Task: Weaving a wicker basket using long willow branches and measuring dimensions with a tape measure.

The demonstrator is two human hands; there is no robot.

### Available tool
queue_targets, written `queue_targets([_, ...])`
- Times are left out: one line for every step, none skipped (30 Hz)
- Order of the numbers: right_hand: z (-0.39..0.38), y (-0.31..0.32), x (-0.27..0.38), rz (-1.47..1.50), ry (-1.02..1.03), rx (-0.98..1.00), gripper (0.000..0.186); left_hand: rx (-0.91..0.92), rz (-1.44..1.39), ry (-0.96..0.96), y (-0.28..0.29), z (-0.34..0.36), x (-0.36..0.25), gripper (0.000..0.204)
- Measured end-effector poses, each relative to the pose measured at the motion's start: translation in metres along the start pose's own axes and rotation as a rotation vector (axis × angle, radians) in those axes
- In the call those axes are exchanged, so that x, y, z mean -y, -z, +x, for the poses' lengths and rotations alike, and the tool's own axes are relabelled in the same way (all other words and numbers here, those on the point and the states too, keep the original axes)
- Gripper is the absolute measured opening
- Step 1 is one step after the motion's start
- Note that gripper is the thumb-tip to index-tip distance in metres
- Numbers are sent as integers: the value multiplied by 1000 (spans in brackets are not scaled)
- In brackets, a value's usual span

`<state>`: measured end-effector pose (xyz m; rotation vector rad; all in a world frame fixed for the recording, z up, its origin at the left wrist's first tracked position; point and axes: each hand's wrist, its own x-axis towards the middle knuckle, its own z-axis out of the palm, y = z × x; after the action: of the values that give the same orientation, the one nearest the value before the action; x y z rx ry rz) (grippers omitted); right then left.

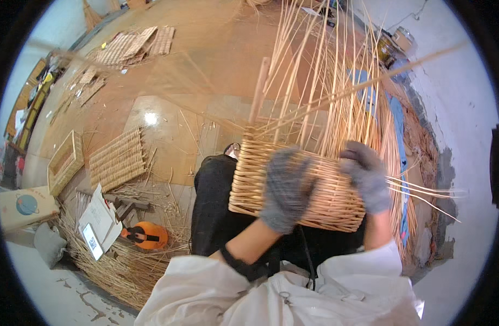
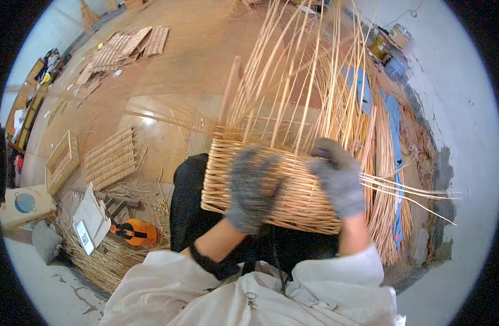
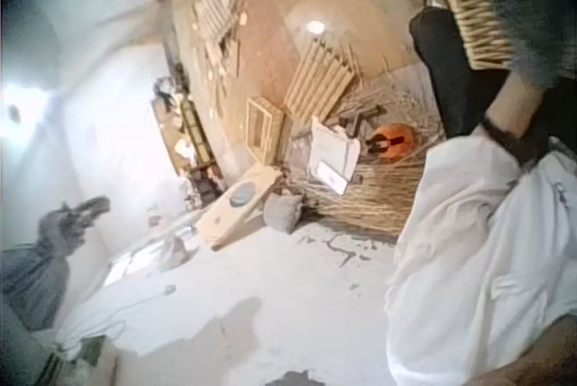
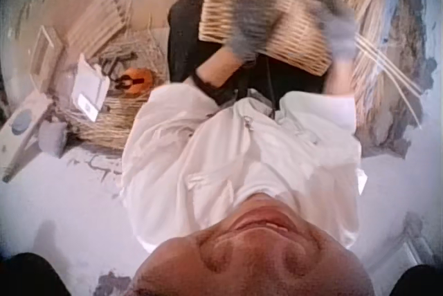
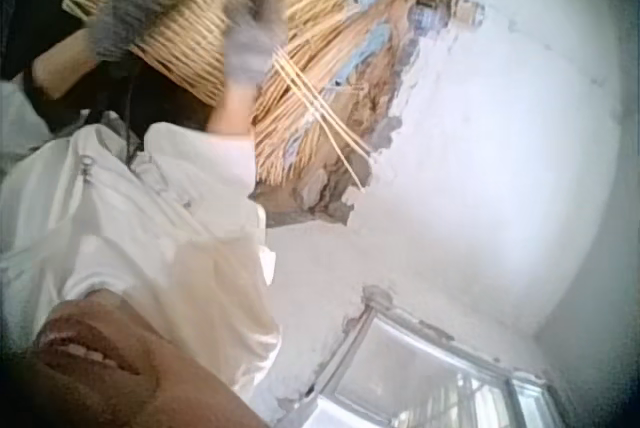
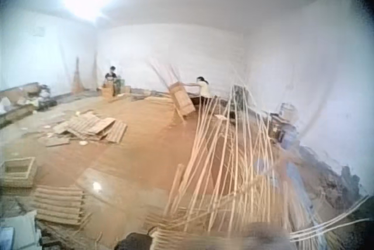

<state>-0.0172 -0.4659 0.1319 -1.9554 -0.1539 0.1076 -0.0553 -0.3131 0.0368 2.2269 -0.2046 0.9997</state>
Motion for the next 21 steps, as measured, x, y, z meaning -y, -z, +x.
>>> queue_targets([17, -33, -6, -227, 122, 95, 43, -50, 47, 166, 20, -7, 26, 48])
queue_targets([31, -60, -9, -217, 221, 135, 40, -103, 68, 327, 34, -10, 43, 48])
queue_targets([46, -91, -12, -279, 273, 190, 42, -124, 79, 332, 42, -18, 60, 48])
queue_targets([59, -116, -16, -345, 324, 244, 44, -90, -115, 432, 42, -30, 80, 49])
queue_targets([67, -130, -17, -358, 336, 246, 44, -50, -327, 523, 40, -36, 92, 49])
queue_targets([74, -142, -19, -323, 207, 264, 41, -64, -327, 524, 47, -33, 92, 49])
queue_targets([78, -152, -19, -291, 72, 283, 39, -18, -223, 459, 52, -30, 87, 50])
queue_targets([77, -155, -18, -303, 75, 288, 39, 31, -122, 393, 55, -28, 84, 50])
queue_targets([69, -157, -13, -86, -19, 278, 38, -12, -69, 331, 59, -30, 85, 49])
queue_targets([62, -158, -7, 130, -116, 263, 37, -19, -72, 339, 62, -32, 86, 49])
queue_targets([56, -162, 1, 199, -214, 207, 20, -21, -101, 364, 64, -33, 88, 48])
queue_targets([64, -151, -7, 185, -214, 187, 20, -19, -152, 376, 60, -32, 84, 48])
queue_targets([79, -139, -25, -305, 73, 303, 19, -14, -162, 374, 59, -30, 82, 48])
queue_targets([92, -132, -33, -791, 363, 414, 18, -21, -161, 376, 57, -29, 81, 47])
queue_targets([99, -140, -29, -1035, 387, 462, 21, -26, -150, 380, 58, -30, 82, 46])
queue_targets([107, -139, -32, -1031, 379, 451, 21, -18, -154, 371, 56, -29, 81, 46])
queue_targets([117, -139, -43, -1082, 346, 497, 21, -9, -137, 380, 55, -28, 80, 47])
queue_targets([127, -135, -59, -1137, 309, 538, 20, -2, -126, 385, 51, -25, 78, 47])
queue_targets([128, -136, -66, -727, 289, 358, 17, 8, -134, 372, 47, -24, 78, 47])
queue_targets([126, -113, -70, -726, 280, 340, 17, -12, -163, 365, 41, -24, 78, 45])
queue_targets([94, -115, -16, -177, 108, 135, 17, -39, -132, 387, 51, -33, 89, 43])
